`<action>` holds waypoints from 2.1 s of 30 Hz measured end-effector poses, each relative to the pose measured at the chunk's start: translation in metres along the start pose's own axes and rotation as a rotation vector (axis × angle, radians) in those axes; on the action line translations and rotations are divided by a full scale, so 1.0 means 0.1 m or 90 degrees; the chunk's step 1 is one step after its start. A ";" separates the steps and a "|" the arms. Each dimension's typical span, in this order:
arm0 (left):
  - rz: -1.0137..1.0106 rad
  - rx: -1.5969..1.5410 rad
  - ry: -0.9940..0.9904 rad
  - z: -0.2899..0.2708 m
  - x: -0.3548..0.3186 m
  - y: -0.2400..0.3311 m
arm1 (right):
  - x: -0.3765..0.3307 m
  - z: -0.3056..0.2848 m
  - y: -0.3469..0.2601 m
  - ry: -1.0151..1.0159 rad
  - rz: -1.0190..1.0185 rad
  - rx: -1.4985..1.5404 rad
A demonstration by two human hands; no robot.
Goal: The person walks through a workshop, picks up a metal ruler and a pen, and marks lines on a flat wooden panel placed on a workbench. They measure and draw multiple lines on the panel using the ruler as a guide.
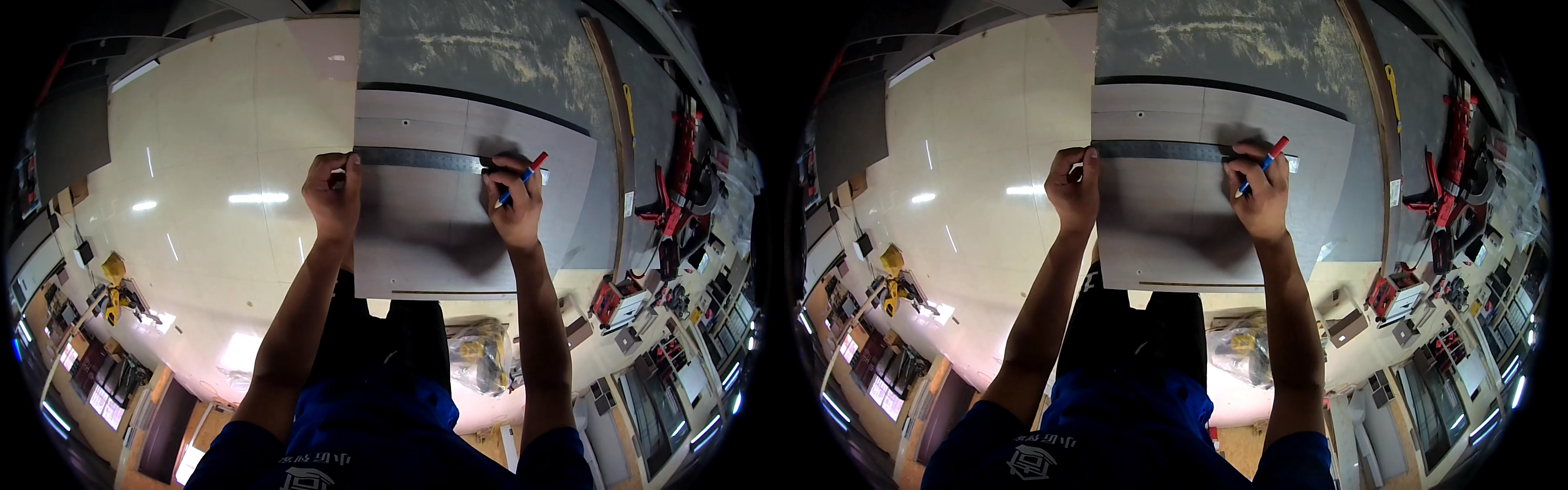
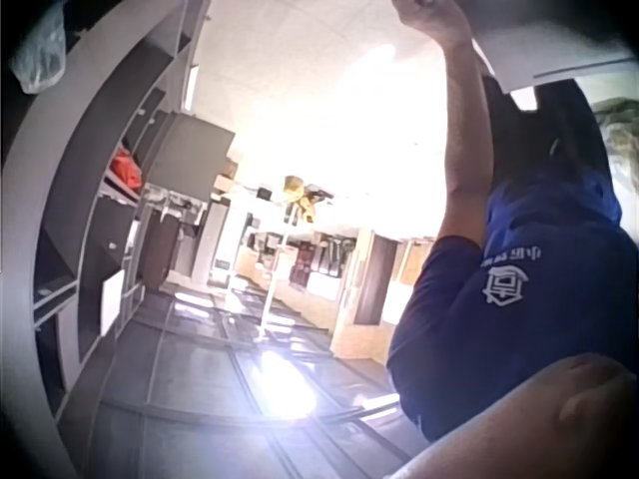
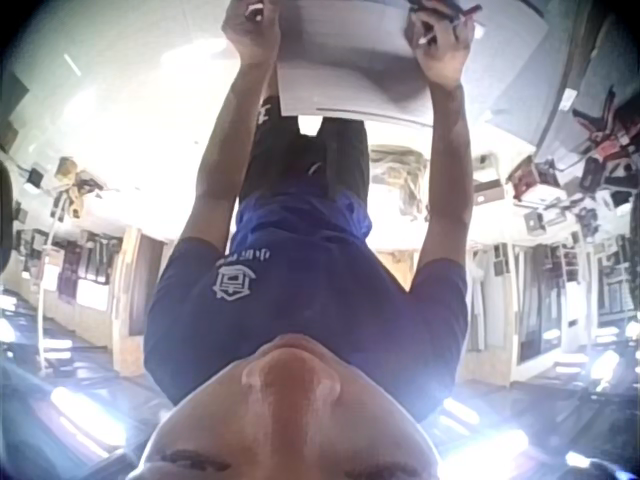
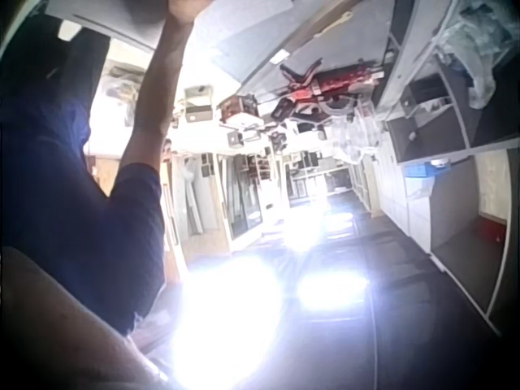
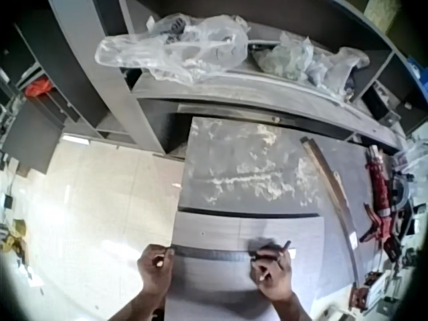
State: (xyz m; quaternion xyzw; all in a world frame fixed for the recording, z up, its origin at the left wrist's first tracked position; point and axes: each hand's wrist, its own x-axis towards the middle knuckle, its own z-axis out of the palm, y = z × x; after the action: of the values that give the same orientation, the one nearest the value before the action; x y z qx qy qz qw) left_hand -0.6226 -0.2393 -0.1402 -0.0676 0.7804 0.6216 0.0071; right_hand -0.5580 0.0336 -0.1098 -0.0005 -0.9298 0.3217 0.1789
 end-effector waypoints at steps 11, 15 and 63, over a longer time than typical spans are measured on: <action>0.120 0.079 0.007 0.02 0.04 -0.03 | -0.02 0.00 0.02 0.000 0.005 0.003; 0.100 0.078 -0.002 0.01 0.03 -0.01 | -0.02 -0.01 0.03 -0.001 -0.002 -0.004; 0.039 -0.037 -0.010 0.01 0.01 -0.14 | -0.10 0.01 0.10 0.003 -0.052 -0.031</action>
State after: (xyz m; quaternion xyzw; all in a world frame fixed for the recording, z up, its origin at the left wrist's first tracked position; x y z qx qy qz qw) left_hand -0.6224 -0.2416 -0.1543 -0.0388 0.7637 0.6443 -0.0082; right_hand -0.5503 0.0401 -0.1195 0.0328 -0.9362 0.2912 0.1939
